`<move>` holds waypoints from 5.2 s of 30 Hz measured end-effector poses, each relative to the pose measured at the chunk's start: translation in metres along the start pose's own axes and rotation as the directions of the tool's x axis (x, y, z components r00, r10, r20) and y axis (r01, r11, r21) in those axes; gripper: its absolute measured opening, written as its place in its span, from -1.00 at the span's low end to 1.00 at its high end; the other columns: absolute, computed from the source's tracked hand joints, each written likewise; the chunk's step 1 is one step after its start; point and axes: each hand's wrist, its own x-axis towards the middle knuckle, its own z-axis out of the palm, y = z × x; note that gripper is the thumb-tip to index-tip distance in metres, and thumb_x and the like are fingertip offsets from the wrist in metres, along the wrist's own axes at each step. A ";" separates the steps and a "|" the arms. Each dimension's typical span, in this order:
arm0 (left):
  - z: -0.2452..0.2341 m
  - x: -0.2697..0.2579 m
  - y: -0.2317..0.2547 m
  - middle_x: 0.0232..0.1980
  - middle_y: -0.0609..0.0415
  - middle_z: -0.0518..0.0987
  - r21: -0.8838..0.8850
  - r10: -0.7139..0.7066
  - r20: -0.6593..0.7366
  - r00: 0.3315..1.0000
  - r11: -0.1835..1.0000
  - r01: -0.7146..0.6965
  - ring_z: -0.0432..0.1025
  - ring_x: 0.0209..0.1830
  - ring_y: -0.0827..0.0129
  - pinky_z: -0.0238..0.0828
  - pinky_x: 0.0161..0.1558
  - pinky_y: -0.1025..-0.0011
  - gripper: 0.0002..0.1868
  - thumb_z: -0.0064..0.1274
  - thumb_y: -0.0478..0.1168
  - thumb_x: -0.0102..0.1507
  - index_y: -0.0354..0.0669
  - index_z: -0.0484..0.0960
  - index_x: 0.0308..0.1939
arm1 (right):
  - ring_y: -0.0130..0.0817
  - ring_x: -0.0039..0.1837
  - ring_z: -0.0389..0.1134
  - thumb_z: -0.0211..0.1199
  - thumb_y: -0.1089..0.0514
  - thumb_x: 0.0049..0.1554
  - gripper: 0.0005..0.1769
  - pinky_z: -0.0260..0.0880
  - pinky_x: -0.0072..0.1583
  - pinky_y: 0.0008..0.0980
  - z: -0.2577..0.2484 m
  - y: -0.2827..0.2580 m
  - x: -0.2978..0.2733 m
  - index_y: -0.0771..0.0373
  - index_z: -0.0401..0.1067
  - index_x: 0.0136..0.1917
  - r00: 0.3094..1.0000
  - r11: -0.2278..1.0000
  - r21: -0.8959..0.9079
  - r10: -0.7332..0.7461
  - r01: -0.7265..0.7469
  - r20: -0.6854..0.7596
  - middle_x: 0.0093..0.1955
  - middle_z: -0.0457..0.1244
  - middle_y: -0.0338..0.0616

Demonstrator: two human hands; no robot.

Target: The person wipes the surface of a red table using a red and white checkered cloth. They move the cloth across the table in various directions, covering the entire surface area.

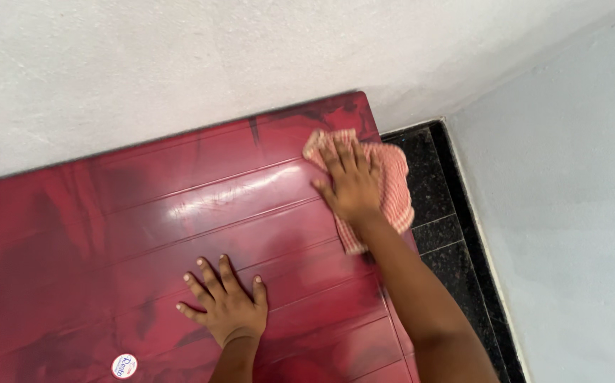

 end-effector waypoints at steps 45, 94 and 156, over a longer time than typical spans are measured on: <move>0.005 0.002 -0.001 0.67 -0.09 -0.15 0.062 -0.013 0.063 0.998 0.998 0.009 -0.37 0.66 -0.17 -0.55 0.38 -0.52 -0.10 -0.19 0.31 0.17 0.07 0.11 0.54 | -0.07 0.59 0.08 0.07 0.10 0.20 -0.48 -0.02 0.54 0.11 0.027 -0.179 0.016 -0.01 0.35 0.44 0.881 0.886 0.144 -0.457 0.440 0.121 0.55 0.14 -0.05; 0.000 0.001 0.002 0.70 -0.16 -0.13 0.002 0.014 0.041 0.999 1.000 -0.014 -0.36 0.67 -0.25 -0.56 0.37 -0.55 -0.11 -0.19 0.28 0.22 0.00 0.13 0.56 | 0.34 0.65 -0.23 0.08 -0.34 0.18 -0.18 -0.37 0.55 0.35 -0.011 -0.002 -0.176 -0.05 0.12 0.60 0.974 0.973 -0.028 0.227 -0.228 -0.027 0.64 -0.05 0.10; -0.016 -0.002 0.005 0.70 -0.17 -0.34 0.006 0.023 0.155 0.988 1.000 -0.024 -0.48 0.65 -0.27 -0.58 0.37 -0.56 -0.06 -0.25 0.32 0.30 -0.06 -0.07 0.62 | 0.09 0.59 -0.06 0.25 -0.08 0.04 -0.32 -0.26 0.54 0.36 -0.008 -0.097 -0.277 -0.11 0.33 0.44 0.915 0.911 0.123 0.400 -0.393 -0.042 0.58 0.05 -0.12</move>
